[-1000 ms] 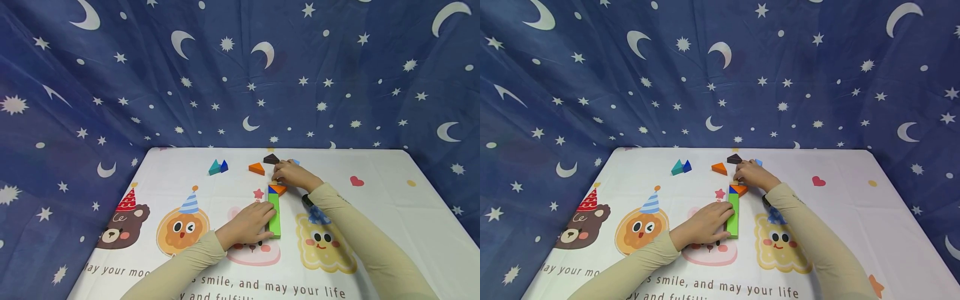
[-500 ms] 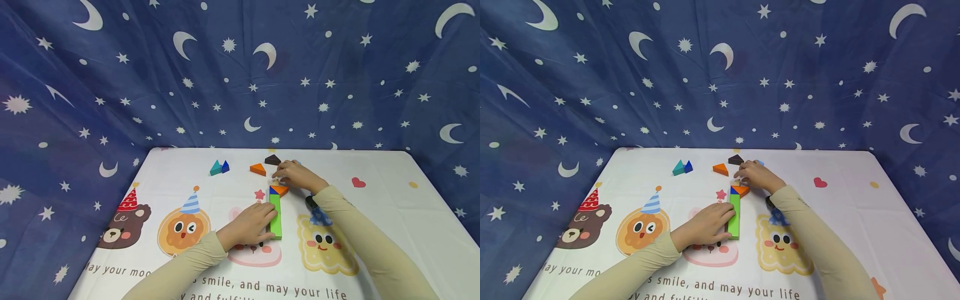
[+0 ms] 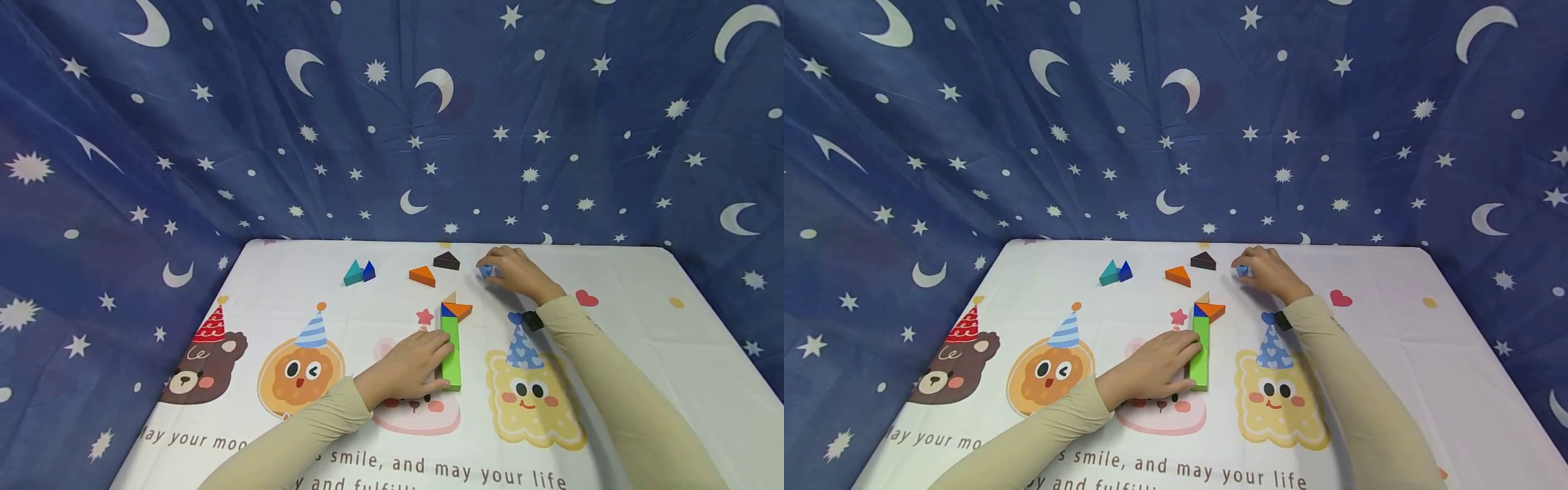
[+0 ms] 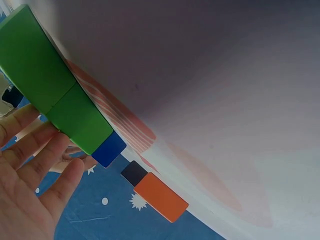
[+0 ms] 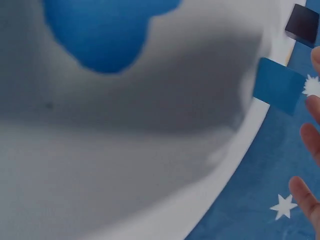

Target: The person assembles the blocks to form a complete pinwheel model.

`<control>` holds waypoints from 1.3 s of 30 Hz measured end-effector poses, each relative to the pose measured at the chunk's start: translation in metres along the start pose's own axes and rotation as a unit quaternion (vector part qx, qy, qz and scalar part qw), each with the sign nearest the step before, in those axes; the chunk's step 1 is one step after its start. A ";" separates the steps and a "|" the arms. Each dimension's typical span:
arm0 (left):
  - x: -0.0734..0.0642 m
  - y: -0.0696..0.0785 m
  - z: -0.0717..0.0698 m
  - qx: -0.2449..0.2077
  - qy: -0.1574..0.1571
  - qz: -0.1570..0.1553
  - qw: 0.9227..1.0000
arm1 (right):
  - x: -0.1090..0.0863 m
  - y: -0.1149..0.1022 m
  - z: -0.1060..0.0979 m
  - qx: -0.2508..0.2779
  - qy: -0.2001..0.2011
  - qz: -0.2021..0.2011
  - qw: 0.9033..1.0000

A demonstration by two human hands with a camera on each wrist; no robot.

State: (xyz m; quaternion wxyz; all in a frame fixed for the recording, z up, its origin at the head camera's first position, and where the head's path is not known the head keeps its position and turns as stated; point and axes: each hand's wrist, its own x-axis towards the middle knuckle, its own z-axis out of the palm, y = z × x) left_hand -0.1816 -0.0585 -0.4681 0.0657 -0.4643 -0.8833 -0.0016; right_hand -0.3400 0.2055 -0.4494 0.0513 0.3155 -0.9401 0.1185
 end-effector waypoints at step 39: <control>-0.001 -0.001 0.001 0.001 0.016 0.009 1.000 | 0.049 -0.031 0.019 -0.062 -0.027 -0.107 0.992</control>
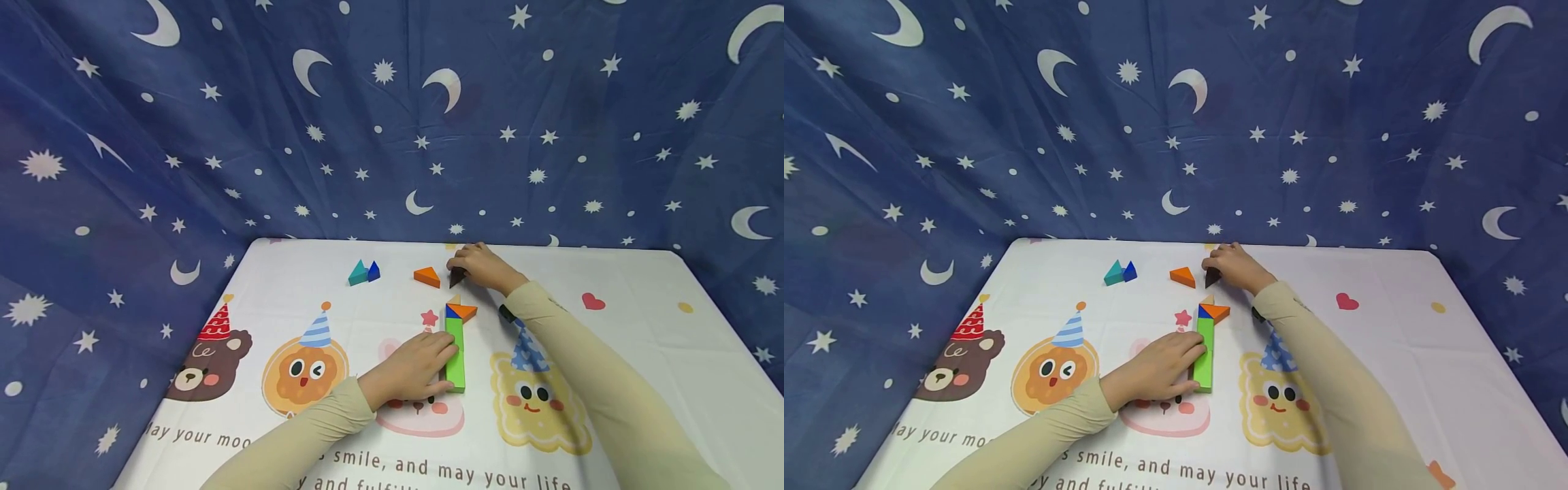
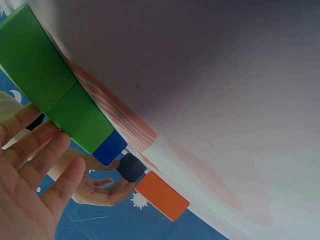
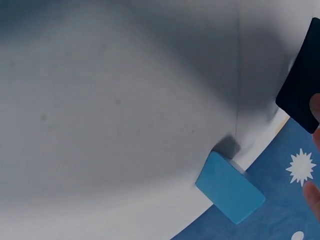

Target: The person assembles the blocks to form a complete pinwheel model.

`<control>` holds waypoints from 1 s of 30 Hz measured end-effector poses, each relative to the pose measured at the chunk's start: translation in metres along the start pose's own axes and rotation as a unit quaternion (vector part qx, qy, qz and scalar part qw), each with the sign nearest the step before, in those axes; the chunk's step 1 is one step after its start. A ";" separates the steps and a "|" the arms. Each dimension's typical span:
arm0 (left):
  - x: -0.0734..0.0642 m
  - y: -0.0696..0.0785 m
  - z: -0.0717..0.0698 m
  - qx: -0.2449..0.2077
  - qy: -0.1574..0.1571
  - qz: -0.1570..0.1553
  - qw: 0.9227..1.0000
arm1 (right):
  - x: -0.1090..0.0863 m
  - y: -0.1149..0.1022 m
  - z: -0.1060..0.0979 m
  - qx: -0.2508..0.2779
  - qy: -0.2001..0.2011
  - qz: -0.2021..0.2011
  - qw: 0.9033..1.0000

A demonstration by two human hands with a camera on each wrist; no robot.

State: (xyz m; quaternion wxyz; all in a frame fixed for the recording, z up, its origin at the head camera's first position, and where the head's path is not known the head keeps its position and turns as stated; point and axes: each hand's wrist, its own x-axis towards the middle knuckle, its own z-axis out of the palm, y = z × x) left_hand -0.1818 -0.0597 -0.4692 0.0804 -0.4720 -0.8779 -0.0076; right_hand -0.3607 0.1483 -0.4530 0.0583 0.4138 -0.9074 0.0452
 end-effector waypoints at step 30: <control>-0.001 0.000 0.001 0.000 -0.007 -0.005 1.000 | -0.012 -0.003 0.001 -0.007 0.040 0.014 0.999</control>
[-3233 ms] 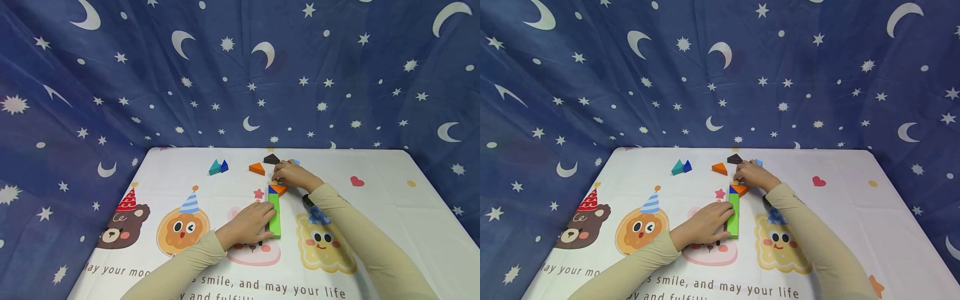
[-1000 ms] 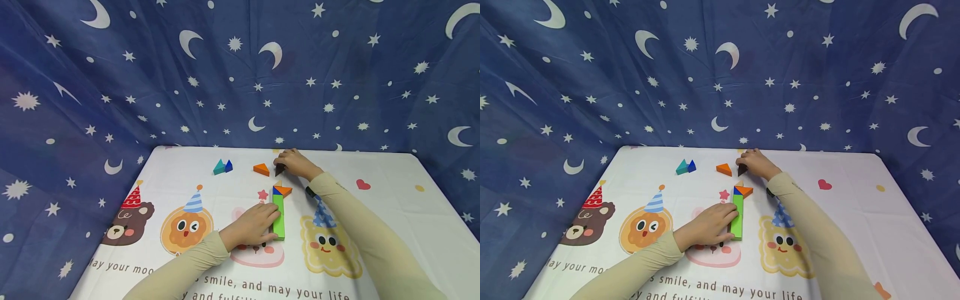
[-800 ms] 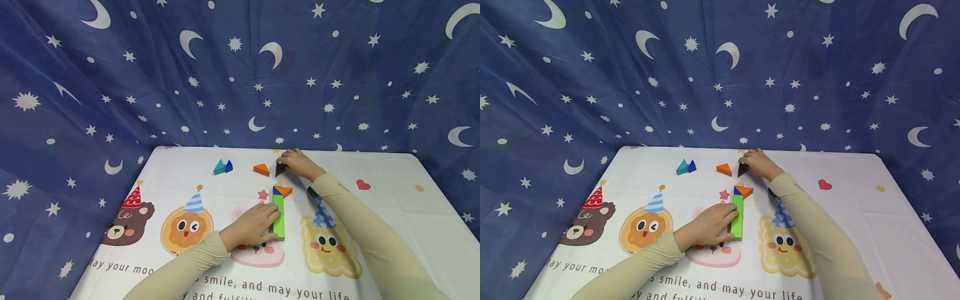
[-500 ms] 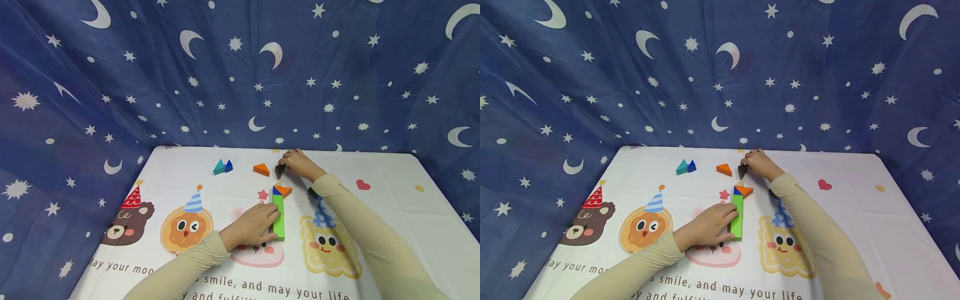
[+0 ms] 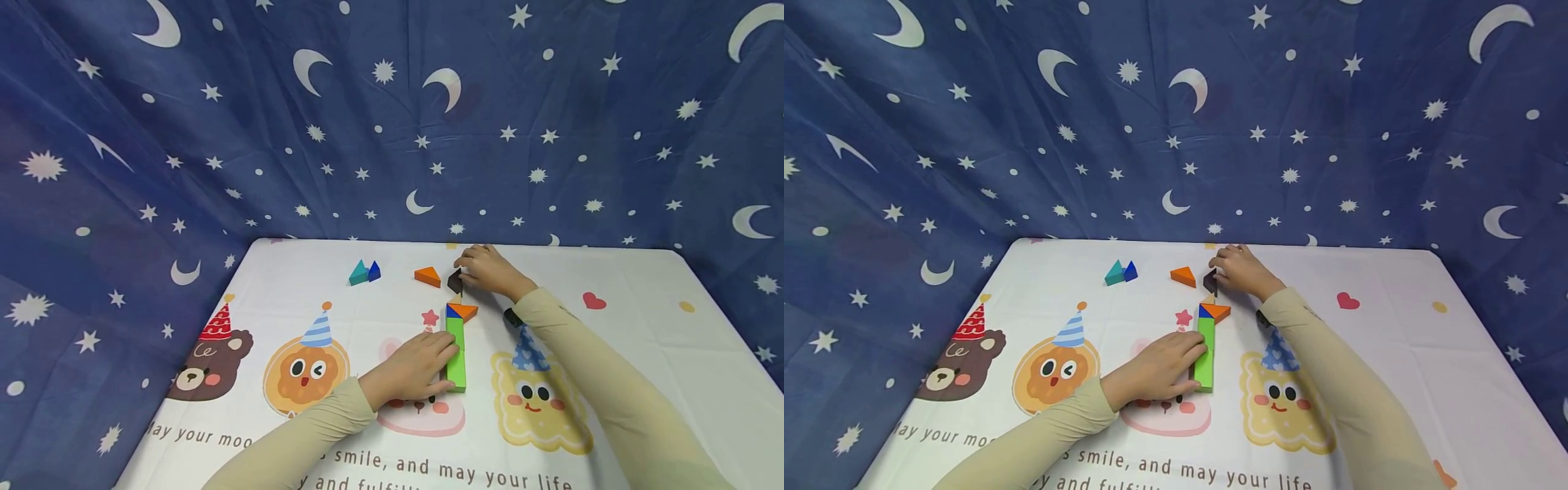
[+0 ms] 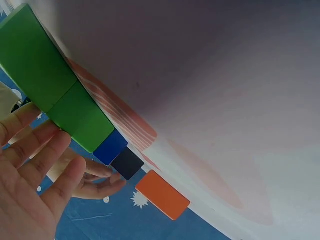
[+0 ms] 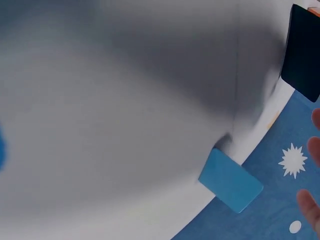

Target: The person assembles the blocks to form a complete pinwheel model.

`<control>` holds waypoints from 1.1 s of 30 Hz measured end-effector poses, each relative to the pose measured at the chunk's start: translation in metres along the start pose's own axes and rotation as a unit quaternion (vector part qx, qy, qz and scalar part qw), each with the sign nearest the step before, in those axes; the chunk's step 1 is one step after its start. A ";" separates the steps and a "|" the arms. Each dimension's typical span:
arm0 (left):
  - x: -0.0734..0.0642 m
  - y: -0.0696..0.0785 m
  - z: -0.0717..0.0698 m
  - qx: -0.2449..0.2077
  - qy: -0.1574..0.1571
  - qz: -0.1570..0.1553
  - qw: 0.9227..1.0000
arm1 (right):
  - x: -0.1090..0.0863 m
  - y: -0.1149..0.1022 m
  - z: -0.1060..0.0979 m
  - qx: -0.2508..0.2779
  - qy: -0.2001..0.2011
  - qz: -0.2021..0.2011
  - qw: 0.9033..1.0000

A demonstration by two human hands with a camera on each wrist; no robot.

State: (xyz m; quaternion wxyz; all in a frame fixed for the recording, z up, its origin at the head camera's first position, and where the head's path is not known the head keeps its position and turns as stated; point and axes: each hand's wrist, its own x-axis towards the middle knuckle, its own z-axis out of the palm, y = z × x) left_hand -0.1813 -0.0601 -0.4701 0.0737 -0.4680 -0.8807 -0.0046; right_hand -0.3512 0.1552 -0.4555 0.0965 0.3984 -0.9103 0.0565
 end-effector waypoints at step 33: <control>0.001 0.001 0.002 0.000 0.008 0.000 1.000 | -0.008 0.002 -0.003 -0.019 -0.017 -0.035 0.999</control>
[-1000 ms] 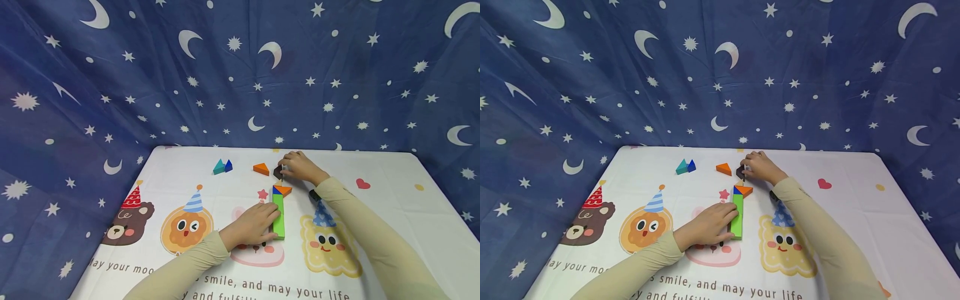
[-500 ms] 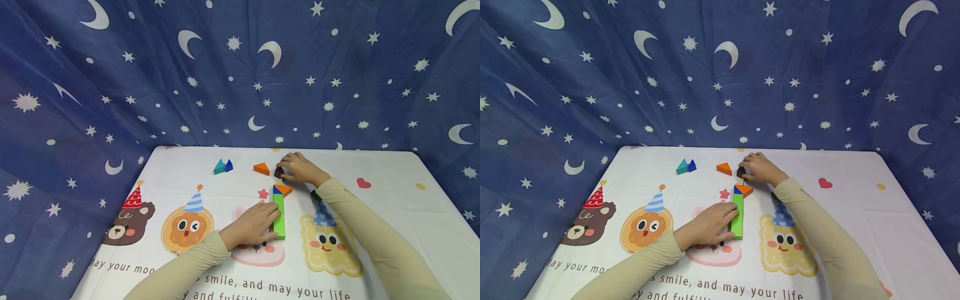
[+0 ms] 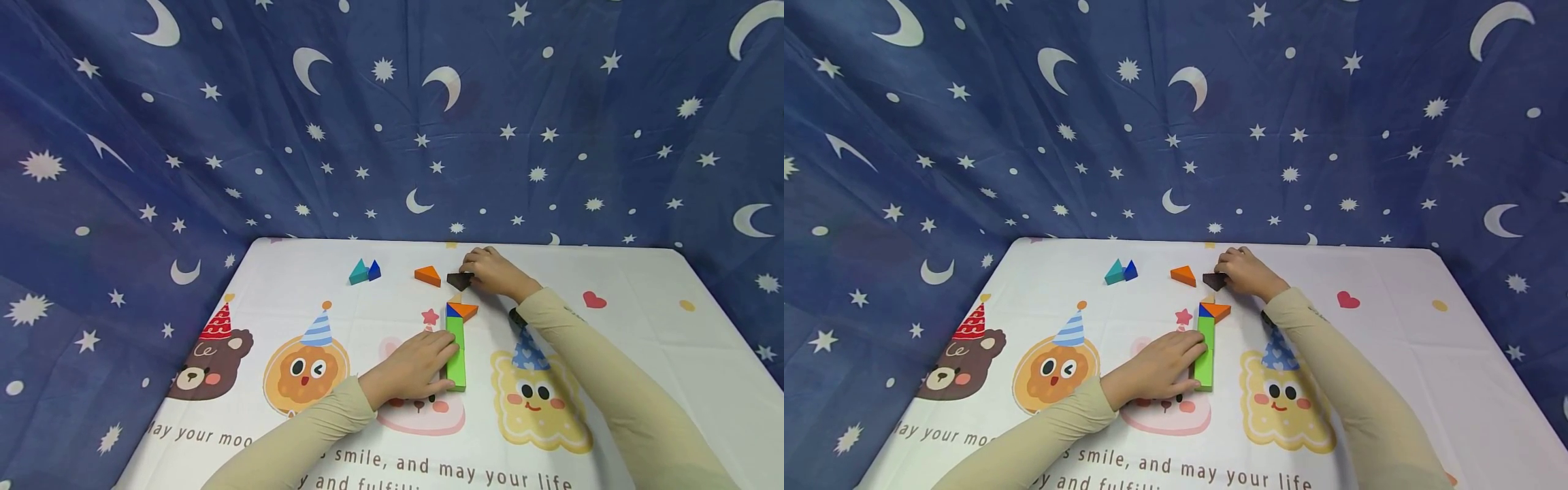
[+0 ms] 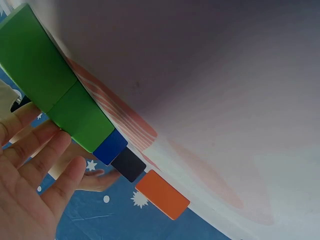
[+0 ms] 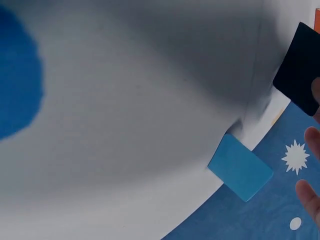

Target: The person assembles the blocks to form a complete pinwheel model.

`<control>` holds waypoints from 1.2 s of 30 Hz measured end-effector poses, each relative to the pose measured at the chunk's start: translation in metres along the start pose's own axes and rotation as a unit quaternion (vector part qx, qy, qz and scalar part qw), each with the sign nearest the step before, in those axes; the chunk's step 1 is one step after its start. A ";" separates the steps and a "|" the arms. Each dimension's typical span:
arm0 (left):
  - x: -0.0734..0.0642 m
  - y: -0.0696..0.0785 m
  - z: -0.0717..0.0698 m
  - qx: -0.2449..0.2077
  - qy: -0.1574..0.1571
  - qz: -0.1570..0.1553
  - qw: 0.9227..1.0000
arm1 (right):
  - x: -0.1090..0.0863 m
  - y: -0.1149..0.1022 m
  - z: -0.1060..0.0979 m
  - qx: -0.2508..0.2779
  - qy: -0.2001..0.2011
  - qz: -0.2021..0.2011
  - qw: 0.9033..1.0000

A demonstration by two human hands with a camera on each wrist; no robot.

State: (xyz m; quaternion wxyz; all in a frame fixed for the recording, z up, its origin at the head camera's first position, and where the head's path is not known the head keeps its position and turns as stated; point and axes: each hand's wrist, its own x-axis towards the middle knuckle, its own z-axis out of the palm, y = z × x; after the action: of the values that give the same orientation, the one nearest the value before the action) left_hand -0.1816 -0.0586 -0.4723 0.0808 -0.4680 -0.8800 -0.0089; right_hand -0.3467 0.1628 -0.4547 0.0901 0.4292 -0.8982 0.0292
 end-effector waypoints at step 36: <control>0.000 0.000 -0.002 0.002 -0.016 -0.003 1.000 | 0.018 -0.019 -0.009 0.052 -0.061 -0.017 0.997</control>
State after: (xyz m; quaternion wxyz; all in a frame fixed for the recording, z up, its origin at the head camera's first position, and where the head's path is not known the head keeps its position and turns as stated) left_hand -0.1813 -0.0591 -0.4705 0.0676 -0.4657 -0.8824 -0.0002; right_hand -0.3422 0.1384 -0.4430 0.0126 0.4493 -0.8920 0.0482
